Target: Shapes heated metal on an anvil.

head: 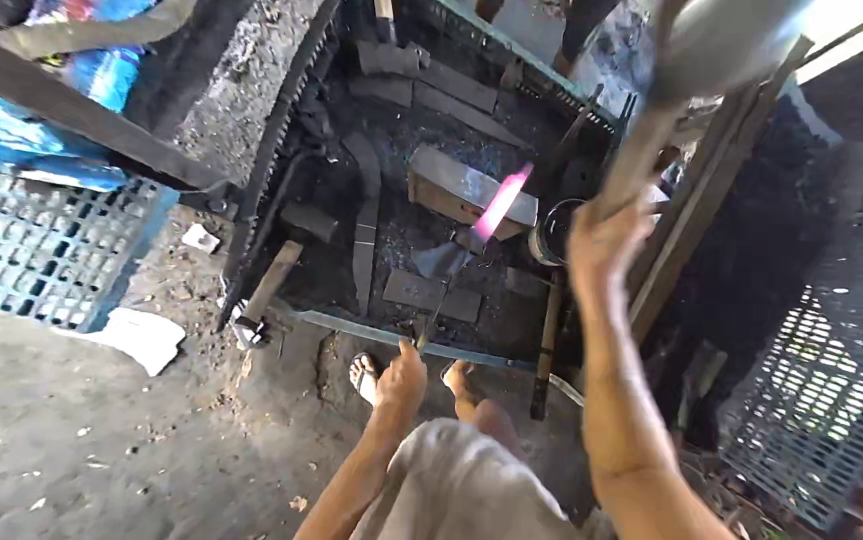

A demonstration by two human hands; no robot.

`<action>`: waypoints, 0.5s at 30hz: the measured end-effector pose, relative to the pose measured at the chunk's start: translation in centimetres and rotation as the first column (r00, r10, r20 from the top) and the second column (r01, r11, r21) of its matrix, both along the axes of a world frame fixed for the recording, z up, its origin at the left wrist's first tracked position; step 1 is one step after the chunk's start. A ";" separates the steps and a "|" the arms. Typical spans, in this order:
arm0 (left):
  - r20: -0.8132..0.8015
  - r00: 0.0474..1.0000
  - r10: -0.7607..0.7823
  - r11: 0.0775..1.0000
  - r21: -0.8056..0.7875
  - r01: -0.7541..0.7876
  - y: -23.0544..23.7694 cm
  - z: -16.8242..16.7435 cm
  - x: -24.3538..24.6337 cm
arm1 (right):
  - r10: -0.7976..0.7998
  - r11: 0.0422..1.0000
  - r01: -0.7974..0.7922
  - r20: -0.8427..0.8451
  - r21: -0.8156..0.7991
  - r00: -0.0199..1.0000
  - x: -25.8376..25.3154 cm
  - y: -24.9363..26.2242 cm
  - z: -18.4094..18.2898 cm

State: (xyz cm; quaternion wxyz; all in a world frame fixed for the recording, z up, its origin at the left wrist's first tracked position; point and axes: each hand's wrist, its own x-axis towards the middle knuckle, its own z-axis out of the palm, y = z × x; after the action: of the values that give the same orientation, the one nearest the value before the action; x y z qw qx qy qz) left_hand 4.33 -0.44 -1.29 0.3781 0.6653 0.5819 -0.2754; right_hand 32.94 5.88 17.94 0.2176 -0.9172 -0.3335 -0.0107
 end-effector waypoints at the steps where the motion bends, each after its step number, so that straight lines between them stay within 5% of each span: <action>1: -0.002 1.000 -0.004 1.000 0.028 0.004 -0.2 -0.6 0.1 | -0.063 0.989 0.032 -0.218 -0.142 0.974 -0.5 0.0 -5.6; 3: 0.014 1.000 -0.001 1.000 0.017 0.000 -1.0 -0.4 -0.4 | -0.197 0.943 -0.008 -0.574 -0.333 0.795 -0.1 0.2 -13.2; 4: 0.025 1.000 -0.003 1.000 0.012 0.003 -1.0 0.0 -0.6 | -0.220 0.944 -0.029 -0.691 -0.329 0.688 0.4 0.4 -13.4; 7: 0.082 0.997 0.015 1.000 -0.020 -0.014 -0.1 2.6 0.2 | -0.048 0.993 -0.064 -0.818 -0.103 0.573 1.1 1.3 -3.5; 12: 0.062 0.998 0.019 1.000 -0.013 -0.018 1.1 1.8 0.3 | 0.241 0.970 -0.222 -0.534 0.101 0.810 -0.3 -3.7 15.6; 15: 0.035 0.999 -0.012 1.000 0.005 0.011 2.0 1.6 0.0 | 0.287 0.955 -0.268 -0.180 0.124 0.941 1.3 -4.0 22.1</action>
State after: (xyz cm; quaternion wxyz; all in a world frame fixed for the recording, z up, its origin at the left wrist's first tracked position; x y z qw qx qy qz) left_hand 4.34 1.53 0.34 0.3850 0.6742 0.5720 -0.2645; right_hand 34.21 1.85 40.08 0.2932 -0.8459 -0.4355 0.0940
